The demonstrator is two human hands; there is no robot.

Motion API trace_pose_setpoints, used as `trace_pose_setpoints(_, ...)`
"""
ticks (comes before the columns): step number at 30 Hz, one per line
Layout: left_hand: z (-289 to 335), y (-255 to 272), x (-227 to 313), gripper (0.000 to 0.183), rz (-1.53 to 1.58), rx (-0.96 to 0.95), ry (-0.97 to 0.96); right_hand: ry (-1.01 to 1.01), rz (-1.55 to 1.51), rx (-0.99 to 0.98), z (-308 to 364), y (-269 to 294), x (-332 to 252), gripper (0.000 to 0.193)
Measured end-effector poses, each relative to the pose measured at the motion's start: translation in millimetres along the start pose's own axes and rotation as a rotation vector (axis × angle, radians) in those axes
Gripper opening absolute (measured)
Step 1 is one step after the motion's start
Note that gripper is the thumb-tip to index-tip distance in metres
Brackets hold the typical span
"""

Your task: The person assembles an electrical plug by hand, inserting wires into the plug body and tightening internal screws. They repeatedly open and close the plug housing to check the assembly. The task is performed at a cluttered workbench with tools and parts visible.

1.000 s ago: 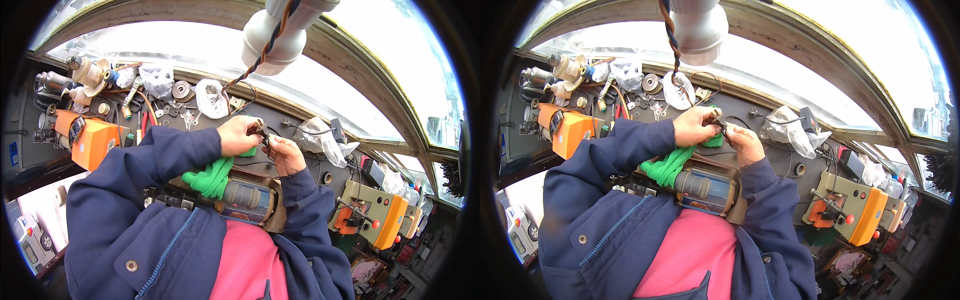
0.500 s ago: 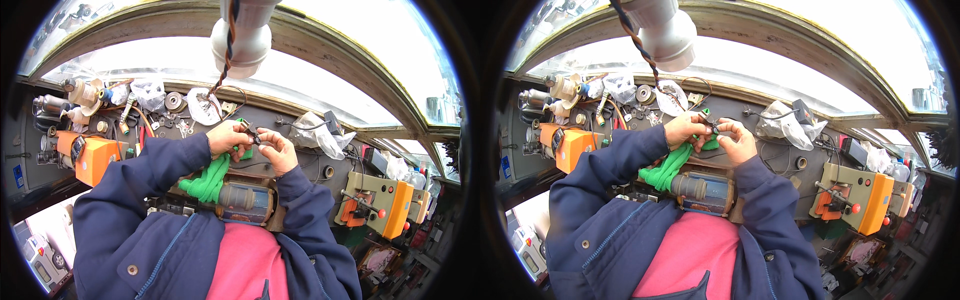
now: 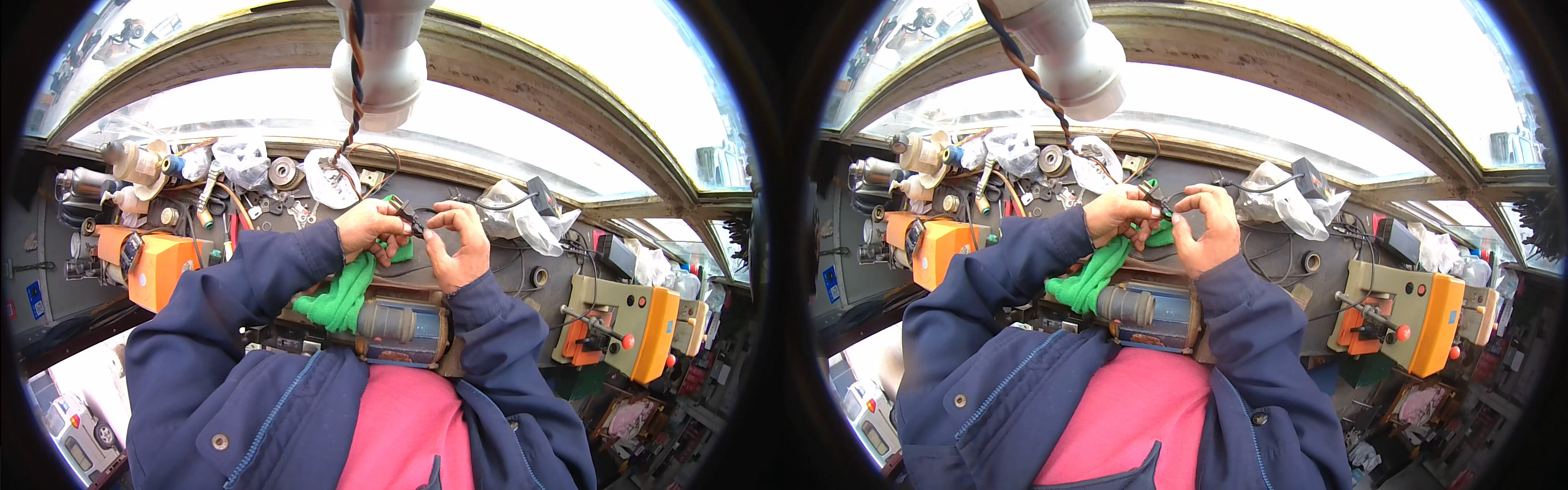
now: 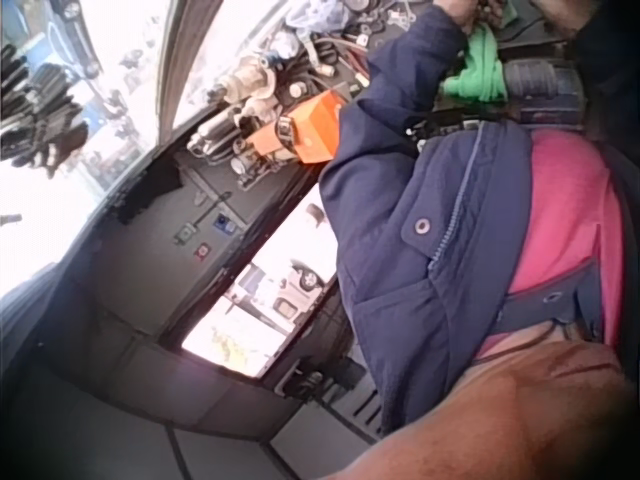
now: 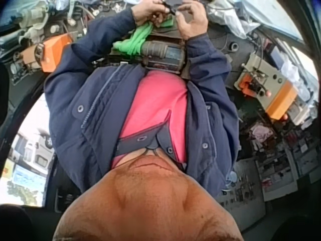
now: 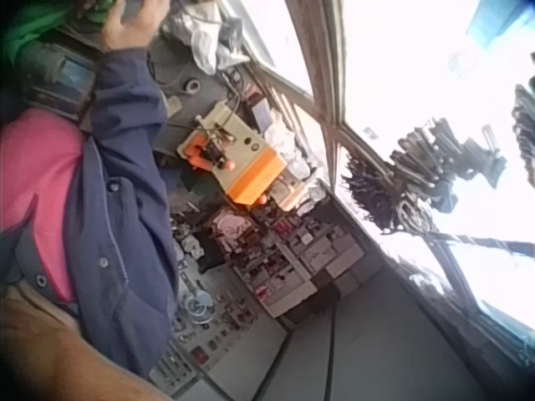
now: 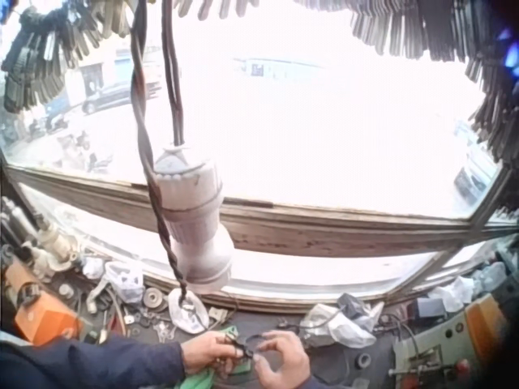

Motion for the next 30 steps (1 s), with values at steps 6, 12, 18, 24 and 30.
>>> trace_pose_setpoints(6,0,0,1,0.017,-0.004,0.008,-0.009,0.091,0.118,0.034,4,4,-15,0.015)
trace_pose_setpoints(12,-1,0,-1,0.016,0.004,0.009,-0.023,0.102,0.201,0.052,4,4,-18,0.015)
trace_pose_setpoints(18,-2,-2,3,0.014,-0.05,0.027,-0.08,0.091,0.118,0.062,4,2,-11,0.009)
trace_pose_setpoints(24,-1,-2,9,0.014,-0.213,0.115,-0.154,-0.501,-0.723,-0.151,14,-22,42,0.012)
trace_pose_setpoints(30,-2,1,9,0.015,-0.206,0.098,-0.157,-0.611,-0.797,-0.117,18,-18,64,0.017)
Point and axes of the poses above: each hand's wrist, its own z-axis away from the middle knuckle, its own y-axis out of the back of the hand, x = y × z, the point moved 7 cm from there along -z, towards the middle knuckle, and after that the axes turned 6 degrees about -y, right-handed, at the moved point
